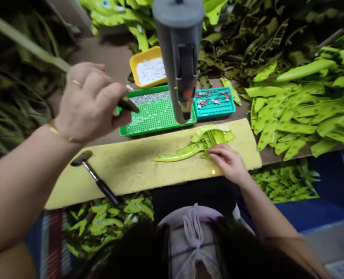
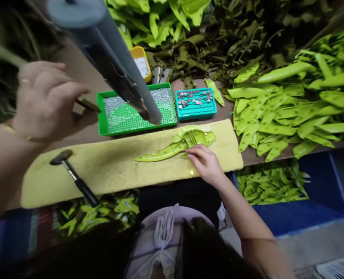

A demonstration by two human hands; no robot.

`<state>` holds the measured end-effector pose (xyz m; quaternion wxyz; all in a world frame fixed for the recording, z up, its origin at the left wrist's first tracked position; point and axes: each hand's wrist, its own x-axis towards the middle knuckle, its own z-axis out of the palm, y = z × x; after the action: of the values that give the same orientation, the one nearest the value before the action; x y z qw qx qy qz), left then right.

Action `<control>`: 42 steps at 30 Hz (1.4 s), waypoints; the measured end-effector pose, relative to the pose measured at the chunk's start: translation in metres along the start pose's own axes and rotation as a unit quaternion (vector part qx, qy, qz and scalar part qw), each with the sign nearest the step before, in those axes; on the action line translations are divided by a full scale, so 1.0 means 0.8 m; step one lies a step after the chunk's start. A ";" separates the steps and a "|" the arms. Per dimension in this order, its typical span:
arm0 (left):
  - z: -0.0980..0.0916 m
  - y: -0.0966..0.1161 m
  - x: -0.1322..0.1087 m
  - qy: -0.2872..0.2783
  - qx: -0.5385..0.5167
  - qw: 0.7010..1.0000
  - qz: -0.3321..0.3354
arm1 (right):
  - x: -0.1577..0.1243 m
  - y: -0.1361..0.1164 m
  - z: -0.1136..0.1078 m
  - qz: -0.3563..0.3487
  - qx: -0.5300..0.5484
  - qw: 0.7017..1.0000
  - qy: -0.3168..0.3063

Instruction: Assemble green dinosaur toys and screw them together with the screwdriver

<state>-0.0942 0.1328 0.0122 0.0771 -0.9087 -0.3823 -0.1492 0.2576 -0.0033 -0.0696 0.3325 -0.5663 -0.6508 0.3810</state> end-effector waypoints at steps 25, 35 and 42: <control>0.119 0.247 0.017 -0.126 -0.102 0.979 -0.125 | 0.028 0.004 -0.036 -0.042 -0.044 0.996 -0.068; 0.118 0.251 -0.004 -0.072 -0.063 0.982 -0.162 | 0.068 0.031 -0.024 -0.169 -0.225 0.956 -0.078; 0.117 0.216 -0.001 -0.110 -0.146 0.980 -0.074 | 0.048 0.028 -0.011 -0.149 -0.259 0.954 -0.022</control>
<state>0.0488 0.0360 -0.0813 -0.1098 -0.8903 -0.4287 -0.1075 0.2706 0.0374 -0.0847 0.2127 -0.5209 -0.8115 0.1580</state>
